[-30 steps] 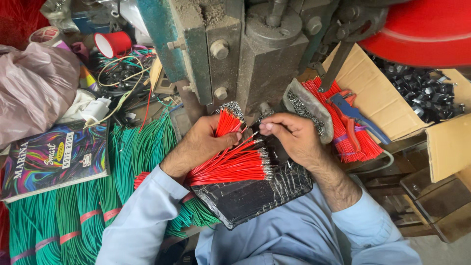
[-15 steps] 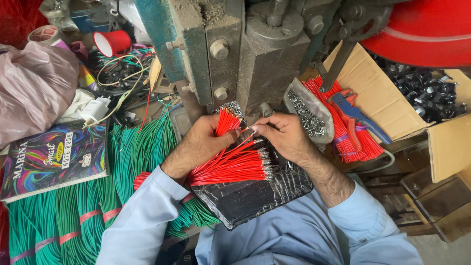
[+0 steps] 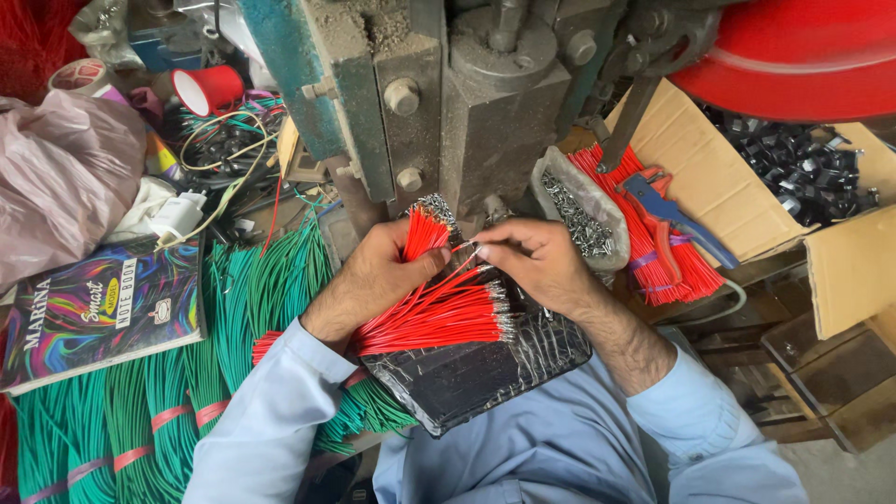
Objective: The person holds a bundle of red insulated wires and attaches metal terminal connectors to the stripped ends. They place a terminal into a bench-mounted crimping press, insert a wire end, operate the press to crimp the terminal, and set the finished wire onto a growing pile, repeating the cycle.
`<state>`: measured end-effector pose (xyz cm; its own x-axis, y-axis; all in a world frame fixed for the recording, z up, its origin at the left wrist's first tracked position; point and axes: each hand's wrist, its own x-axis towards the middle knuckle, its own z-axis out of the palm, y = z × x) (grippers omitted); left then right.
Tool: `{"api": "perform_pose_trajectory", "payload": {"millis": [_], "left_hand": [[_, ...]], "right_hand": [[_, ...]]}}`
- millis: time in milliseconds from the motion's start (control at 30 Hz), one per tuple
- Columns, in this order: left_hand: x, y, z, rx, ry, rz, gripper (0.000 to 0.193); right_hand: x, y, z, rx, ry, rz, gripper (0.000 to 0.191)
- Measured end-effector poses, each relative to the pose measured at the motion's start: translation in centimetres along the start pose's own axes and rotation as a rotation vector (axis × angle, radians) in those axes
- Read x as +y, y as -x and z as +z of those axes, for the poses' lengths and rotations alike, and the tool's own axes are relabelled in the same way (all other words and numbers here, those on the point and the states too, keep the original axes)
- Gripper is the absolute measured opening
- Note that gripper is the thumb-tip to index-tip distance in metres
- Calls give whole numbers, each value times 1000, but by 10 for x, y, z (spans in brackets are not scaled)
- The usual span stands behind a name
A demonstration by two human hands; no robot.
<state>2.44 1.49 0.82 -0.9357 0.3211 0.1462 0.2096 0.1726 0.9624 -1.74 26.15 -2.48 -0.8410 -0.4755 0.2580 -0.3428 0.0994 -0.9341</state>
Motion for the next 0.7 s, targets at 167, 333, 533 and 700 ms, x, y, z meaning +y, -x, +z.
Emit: {"api": "perform_pose_trajectory", "payload": {"millis": [167,333,533,700], "left_hand": [[2,6,1,-27,-116,91,24],[-2,2,0,-24,-88,-35,20],[-3,-1,1,-19,-36,-33,19],[-2,0,1,-10,26,-10,18]], "right_hand": [[-22,23,-24,-103,190,5,16],[-34,32,-36,-197,649,-209,17],[-26,31,-31,-121,480,18,12],[-14,14,-16,46,172,-75,10]]}}
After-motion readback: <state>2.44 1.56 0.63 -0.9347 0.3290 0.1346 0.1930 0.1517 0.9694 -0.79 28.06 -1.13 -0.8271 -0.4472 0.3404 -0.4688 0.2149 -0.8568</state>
